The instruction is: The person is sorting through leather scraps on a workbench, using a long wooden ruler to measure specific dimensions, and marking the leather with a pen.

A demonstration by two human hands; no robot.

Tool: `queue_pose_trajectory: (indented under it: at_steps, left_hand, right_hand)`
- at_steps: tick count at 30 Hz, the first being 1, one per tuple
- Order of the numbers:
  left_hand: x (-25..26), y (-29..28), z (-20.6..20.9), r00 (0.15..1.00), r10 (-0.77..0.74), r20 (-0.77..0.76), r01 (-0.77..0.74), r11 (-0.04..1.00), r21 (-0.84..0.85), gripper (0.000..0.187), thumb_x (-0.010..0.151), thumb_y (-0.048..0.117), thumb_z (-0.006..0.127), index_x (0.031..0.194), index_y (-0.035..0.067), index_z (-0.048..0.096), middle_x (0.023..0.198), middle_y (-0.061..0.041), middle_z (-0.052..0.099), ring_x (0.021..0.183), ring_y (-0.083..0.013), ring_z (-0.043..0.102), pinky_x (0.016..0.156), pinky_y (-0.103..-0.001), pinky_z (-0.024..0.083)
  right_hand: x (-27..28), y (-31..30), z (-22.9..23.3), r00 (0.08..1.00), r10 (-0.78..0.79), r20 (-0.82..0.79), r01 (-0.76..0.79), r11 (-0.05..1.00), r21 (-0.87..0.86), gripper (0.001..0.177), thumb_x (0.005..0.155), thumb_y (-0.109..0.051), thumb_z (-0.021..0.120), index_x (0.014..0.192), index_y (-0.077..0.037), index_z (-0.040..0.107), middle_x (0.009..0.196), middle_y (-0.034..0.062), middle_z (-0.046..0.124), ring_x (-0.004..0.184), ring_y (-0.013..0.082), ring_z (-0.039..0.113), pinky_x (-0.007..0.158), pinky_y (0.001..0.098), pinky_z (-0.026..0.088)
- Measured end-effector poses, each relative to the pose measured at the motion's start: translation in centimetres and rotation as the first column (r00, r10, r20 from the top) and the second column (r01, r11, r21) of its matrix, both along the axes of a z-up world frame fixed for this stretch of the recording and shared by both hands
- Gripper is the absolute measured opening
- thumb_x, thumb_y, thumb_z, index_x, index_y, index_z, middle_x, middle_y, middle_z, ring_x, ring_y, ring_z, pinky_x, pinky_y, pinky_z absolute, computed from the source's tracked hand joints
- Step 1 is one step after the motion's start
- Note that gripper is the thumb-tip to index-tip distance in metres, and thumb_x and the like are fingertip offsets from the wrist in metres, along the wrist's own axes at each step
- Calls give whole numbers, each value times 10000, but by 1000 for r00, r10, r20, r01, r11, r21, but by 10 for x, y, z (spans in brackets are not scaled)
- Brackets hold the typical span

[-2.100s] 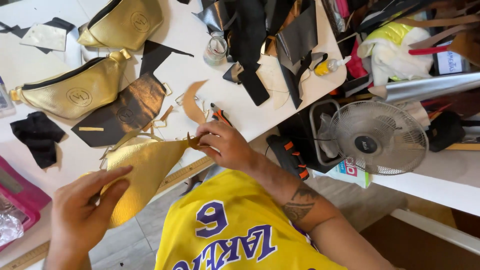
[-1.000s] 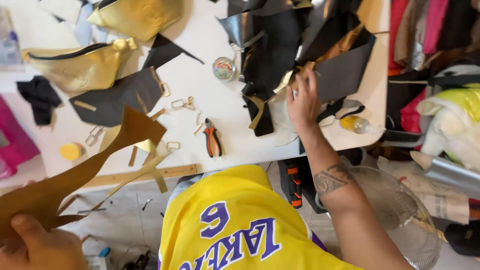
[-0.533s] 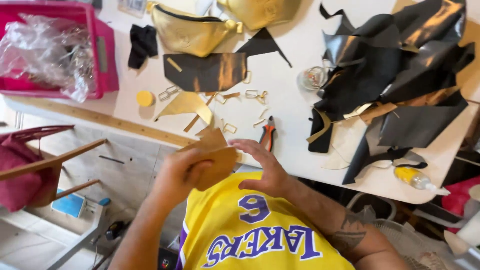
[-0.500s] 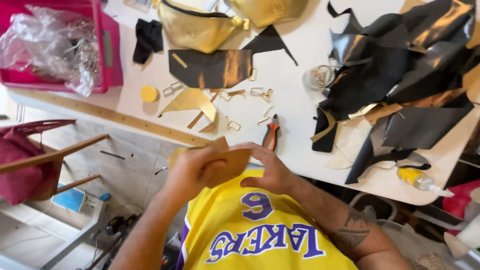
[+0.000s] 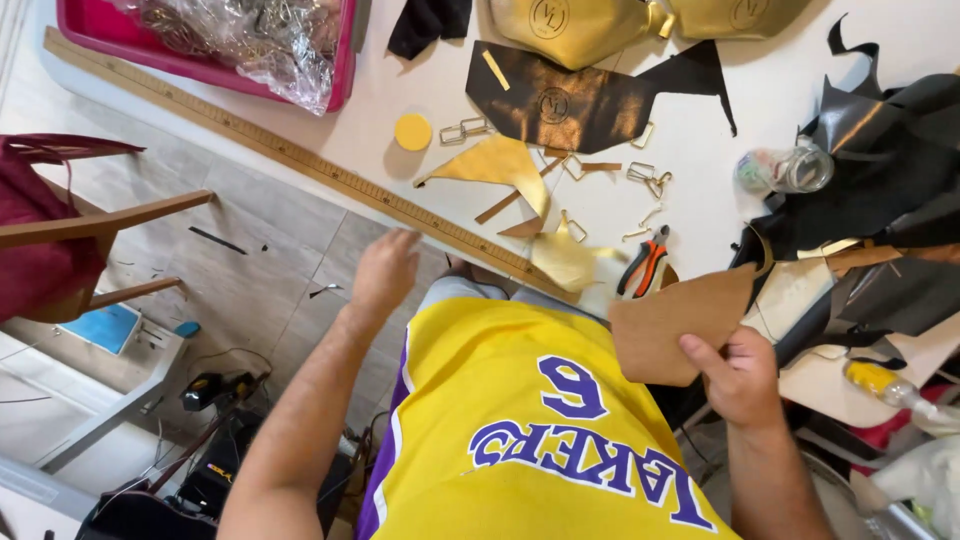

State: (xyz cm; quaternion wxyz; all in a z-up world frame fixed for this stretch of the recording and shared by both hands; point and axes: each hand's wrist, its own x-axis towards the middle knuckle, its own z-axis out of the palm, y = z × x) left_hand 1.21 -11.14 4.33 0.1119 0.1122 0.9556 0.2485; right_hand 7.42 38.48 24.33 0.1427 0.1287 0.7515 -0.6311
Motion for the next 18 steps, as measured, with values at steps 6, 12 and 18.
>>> queue_pose_trajectory:
  at_steps: [6, 12, 18]
  left_hand:
    - [-85, -88, -36, 912, -374, 166, 407, 785, -468, 1086, 700, -207, 572, 1655, 130, 181, 1692, -242, 152, 1550, -393, 147, 1273, -508, 132]
    - [-117, -114, -43, 678, -728, -102, 565, 605, -560, 477, 792, 56, 744, 1251, 98, 623, 1084, -42, 632, 992, -250, 626, 1115, -532, 511]
    - [-116, -133, -51, 499, -851, -164, 680, 502, -535, 183, 891, 116, 641, 1065, 154, 601, 937, -2, 566, 779, -187, 581, 569, -314, 561]
  right_hand:
    - [33, 3, 25, 938, -344, -48, 347, 929, 126, 170, 955, -87, 701, 1078, 16, 646, 1200, 97, 694, 1078, 173, 678, 1016, 300, 589]
    - [72, 14, 97, 722, -626, -294, 674, 732, 99, 210, 860, -107, 618, 1065, -82, 656, 1287, 49, 723, 1217, 194, 729, 1188, 413, 639]
    - [65, -21, 141, 682, -648, -340, 693, 721, 16, 663, 843, -254, 656, 1486, -112, 575, 1478, 59, 651, 1461, 263, 647, 1325, 494, 590]
